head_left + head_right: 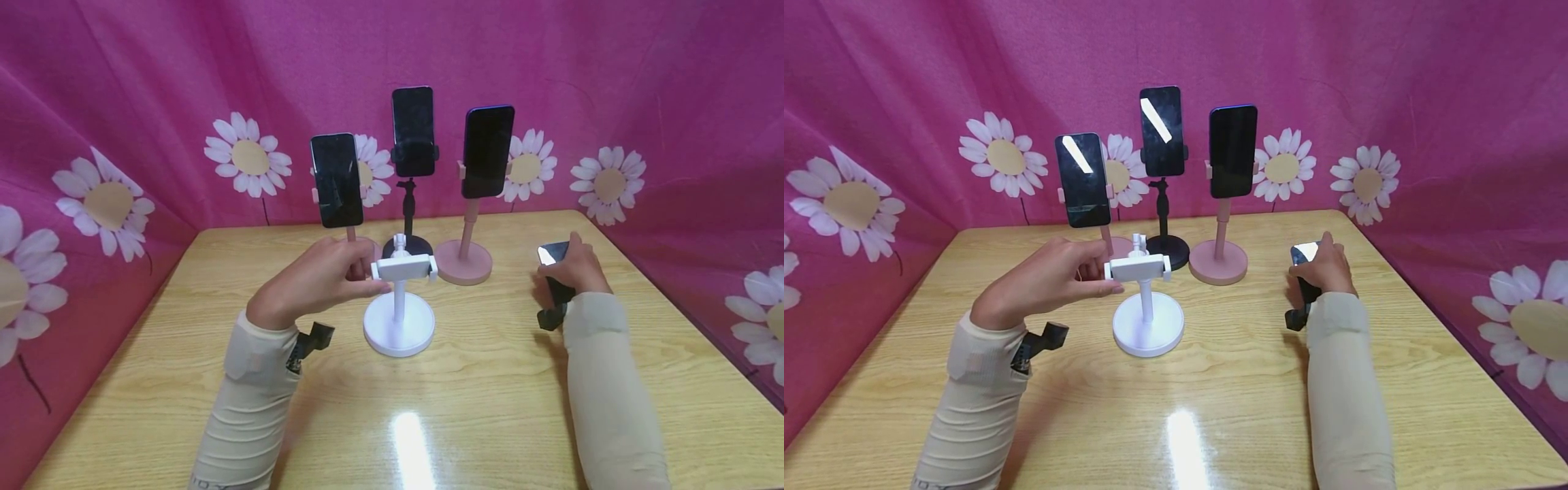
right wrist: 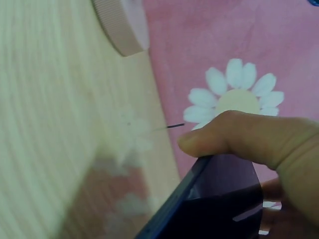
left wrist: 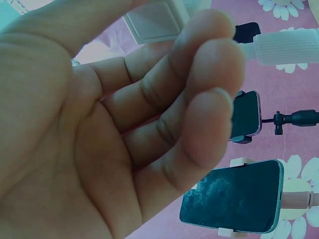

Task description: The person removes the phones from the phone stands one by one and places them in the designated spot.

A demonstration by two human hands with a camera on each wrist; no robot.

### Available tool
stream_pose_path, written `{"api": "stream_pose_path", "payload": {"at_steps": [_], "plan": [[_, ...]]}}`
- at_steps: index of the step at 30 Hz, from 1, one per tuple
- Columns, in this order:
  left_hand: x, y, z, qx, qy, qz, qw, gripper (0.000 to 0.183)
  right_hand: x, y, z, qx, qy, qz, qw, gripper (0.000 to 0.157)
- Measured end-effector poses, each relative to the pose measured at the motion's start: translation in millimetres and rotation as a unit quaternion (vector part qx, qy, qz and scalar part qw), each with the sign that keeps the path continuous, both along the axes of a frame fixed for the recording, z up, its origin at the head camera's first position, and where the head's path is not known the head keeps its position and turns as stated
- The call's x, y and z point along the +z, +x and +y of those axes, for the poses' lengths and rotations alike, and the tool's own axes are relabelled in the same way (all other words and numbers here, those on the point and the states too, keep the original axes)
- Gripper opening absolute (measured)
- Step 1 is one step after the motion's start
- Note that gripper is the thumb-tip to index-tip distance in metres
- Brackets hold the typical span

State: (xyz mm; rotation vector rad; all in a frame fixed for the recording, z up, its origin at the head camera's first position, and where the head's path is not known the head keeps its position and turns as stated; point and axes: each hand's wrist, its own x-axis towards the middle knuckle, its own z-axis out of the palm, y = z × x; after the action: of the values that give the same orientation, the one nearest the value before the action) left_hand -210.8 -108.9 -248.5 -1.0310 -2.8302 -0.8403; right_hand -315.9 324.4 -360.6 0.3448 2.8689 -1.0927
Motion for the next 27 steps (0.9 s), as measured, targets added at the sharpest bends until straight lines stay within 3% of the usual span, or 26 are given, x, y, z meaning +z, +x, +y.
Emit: {"api": "stream_pose_path", "payload": {"at_steps": [9,17,27], "plan": [[-0.6,-0.1,0,-0.005,-0.001,0.005,1.0000,0.033,-12.4,-3.6,2,0.005,0.028,-0.020,0.999,0.110],[-1.3,0.2,0,-0.006,-0.004,0.015,0.9999,0.032,-21.2,-4.1,4,-0.015,0.015,-0.019,1.000,0.114],[-1.2,-0.4,0,-0.008,-0.004,0.014,0.9999,0.030,-28.6,-2.4,3,-0.014,0.043,-0.038,0.998,0.097]]}}
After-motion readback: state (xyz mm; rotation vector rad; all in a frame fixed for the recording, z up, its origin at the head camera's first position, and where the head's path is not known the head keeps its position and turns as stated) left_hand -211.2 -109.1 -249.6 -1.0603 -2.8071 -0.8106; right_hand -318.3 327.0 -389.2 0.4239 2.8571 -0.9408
